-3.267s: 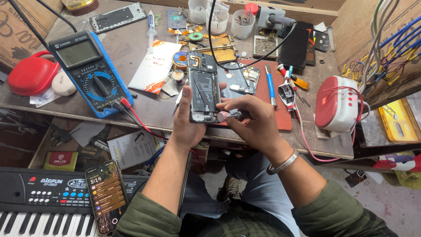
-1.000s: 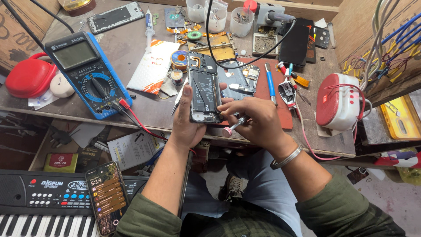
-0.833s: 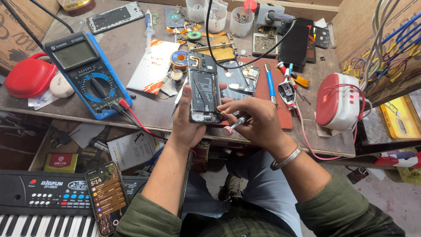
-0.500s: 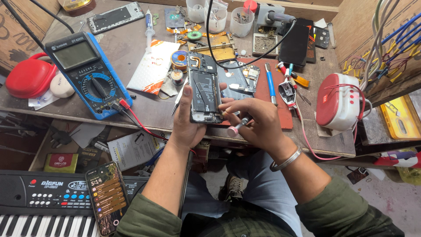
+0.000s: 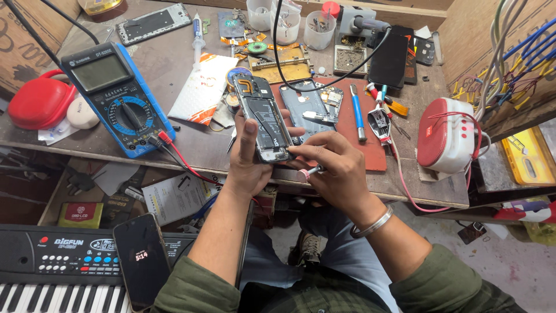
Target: The person sits at a cluttered repair workbench and uses a screwdriver to work on the internals of a disassembled smartphone, repositioning the phone repeatedly while tightening or loosening screws. They then power the phone on and hold it while it boots, picking up a pry tool near the end.
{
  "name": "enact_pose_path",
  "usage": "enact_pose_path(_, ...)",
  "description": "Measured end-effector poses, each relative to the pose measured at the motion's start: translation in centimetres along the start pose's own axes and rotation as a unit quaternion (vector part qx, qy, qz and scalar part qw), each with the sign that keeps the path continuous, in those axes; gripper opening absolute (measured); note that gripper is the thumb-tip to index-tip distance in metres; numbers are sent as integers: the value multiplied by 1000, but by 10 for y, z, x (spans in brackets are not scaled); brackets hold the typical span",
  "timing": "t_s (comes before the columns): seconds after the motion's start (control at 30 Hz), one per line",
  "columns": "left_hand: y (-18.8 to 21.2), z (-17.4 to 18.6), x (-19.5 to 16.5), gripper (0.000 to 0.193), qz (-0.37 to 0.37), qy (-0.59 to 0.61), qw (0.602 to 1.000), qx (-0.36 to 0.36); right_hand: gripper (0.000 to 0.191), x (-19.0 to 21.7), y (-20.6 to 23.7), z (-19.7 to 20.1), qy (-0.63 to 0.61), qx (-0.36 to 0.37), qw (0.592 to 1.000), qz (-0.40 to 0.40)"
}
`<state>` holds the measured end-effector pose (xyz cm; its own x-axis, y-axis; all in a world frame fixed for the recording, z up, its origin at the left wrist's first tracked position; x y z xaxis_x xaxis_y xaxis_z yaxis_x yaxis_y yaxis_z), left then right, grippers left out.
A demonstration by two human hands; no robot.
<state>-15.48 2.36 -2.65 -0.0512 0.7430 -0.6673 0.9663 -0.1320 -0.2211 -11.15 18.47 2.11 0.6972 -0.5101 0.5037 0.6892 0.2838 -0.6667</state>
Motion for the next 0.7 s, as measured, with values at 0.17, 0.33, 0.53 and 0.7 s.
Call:
enact_pose_path(0.17,0,1,1,82,0,8,1000,0,39,2,0,-1,35,-7,999,-1)
enact_pose_path(0.33,-3,3,5,79,-16,0,1000,2,43,10,4,-3,92,-14,995,18)
enact_pose_path(0.53,0,3,5,72,-13,-23,999,-22,40,12,2,-8,150,-13,988,33)
enact_pose_path(0.7,0,-2,2,69,-14,-26,999,-19,38,9,1,-7,138,-30,990,27)
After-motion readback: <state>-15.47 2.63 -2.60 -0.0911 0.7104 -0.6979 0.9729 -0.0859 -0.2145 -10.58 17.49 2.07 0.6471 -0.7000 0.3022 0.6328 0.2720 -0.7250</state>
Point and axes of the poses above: each hand's wrist, its own y-axis away from the middle knuckle, its own z-axis out of the back of the hand, x = y × z, the point moved 4 cm from there along -y, towards the middle knuckle, and after that the axes turned 3 degrees about -x, right-handed, at the moved point
